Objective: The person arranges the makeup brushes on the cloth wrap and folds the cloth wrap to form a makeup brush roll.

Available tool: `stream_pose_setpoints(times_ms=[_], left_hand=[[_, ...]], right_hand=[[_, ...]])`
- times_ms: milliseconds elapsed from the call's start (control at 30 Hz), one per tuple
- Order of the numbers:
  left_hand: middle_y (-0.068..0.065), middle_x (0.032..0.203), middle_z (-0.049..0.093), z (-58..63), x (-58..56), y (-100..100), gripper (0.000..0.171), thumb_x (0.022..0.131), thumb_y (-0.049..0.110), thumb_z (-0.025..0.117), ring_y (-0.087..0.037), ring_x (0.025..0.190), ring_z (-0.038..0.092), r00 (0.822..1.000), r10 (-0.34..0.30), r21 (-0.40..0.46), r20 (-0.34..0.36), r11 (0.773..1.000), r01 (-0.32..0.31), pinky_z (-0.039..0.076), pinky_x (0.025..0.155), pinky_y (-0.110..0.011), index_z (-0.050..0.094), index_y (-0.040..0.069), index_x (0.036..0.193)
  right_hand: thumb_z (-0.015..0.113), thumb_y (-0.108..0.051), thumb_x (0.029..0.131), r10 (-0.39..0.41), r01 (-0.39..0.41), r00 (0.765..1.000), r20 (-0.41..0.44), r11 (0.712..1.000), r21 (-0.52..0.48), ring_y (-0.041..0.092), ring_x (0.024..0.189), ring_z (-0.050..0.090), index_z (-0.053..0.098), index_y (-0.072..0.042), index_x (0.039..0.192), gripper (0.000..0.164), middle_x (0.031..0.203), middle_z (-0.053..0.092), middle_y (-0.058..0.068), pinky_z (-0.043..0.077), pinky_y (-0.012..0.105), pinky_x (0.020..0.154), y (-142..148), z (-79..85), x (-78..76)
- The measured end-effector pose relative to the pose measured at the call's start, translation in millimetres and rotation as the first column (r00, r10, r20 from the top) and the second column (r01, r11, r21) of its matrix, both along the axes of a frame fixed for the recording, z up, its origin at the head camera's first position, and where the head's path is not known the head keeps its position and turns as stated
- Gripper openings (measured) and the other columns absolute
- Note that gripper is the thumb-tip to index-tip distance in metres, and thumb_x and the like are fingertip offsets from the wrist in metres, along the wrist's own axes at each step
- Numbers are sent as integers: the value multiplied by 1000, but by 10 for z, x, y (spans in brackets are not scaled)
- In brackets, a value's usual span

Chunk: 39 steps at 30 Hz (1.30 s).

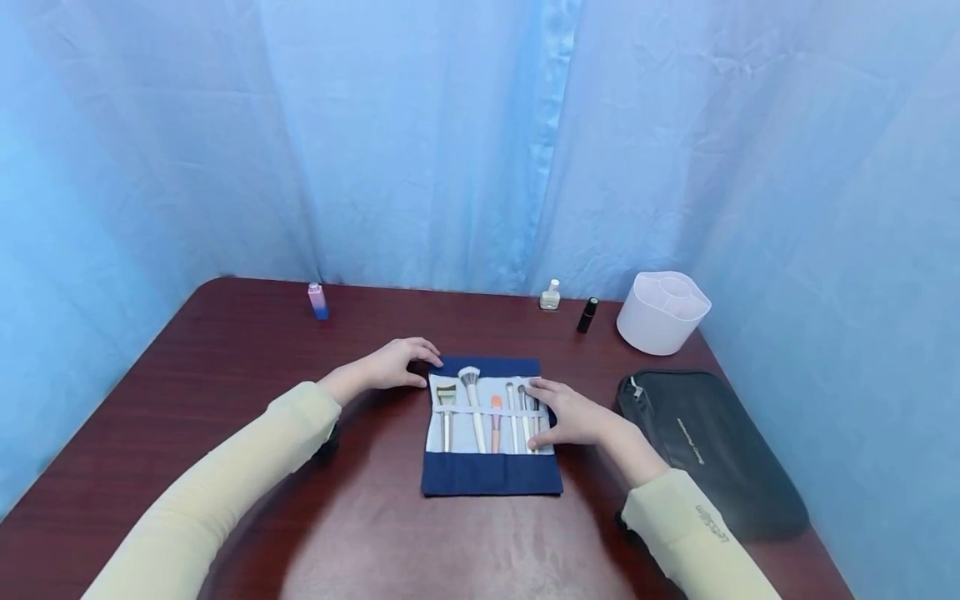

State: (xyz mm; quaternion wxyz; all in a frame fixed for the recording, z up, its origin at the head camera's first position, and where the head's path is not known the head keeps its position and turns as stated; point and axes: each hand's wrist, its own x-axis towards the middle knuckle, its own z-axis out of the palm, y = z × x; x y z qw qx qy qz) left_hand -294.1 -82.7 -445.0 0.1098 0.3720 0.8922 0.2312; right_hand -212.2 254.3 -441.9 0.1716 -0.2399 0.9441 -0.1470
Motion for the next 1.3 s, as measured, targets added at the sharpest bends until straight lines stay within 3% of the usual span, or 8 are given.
stream_pose_setpoints(times_ms=[200,767,1033,1300], left_hand=[[-9,127,54,-8,60,-57,33,86,15,69,-26,122,47,1000,13,-50,-28,999,-15,37,104,-40,65,11,119],[-4,118,59,-38,249,-199,32,86,21,70,-22,112,49,998,-8,-82,-56,997,3,41,98,-40,67,15,118],[-1,107,63,-41,350,-260,26,85,22,71,-18,103,51,991,-13,-99,-136,995,-1,42,92,-40,71,16,110],[1,96,64,-8,503,-395,22,84,22,72,-15,92,51,985,-20,-63,-172,998,10,43,83,-36,73,15,105]], right_hand=[[65,-55,81,22,-22,1000,-6,1000,-3,36,139,25,36,-8,146,85,153,27,14,29,55,107,-47,13,-54],[64,-50,85,78,-79,997,-18,996,-34,37,141,22,40,-8,143,76,151,32,14,24,56,109,-155,-51,-316],[69,-39,84,144,-145,983,-112,989,-2,38,130,32,47,-5,137,67,143,38,19,33,55,102,-308,32,-352],[69,-40,85,196,-195,975,-108,981,20,36,129,34,46,-7,139,67,145,39,17,34,54,102,-437,44,-463]])
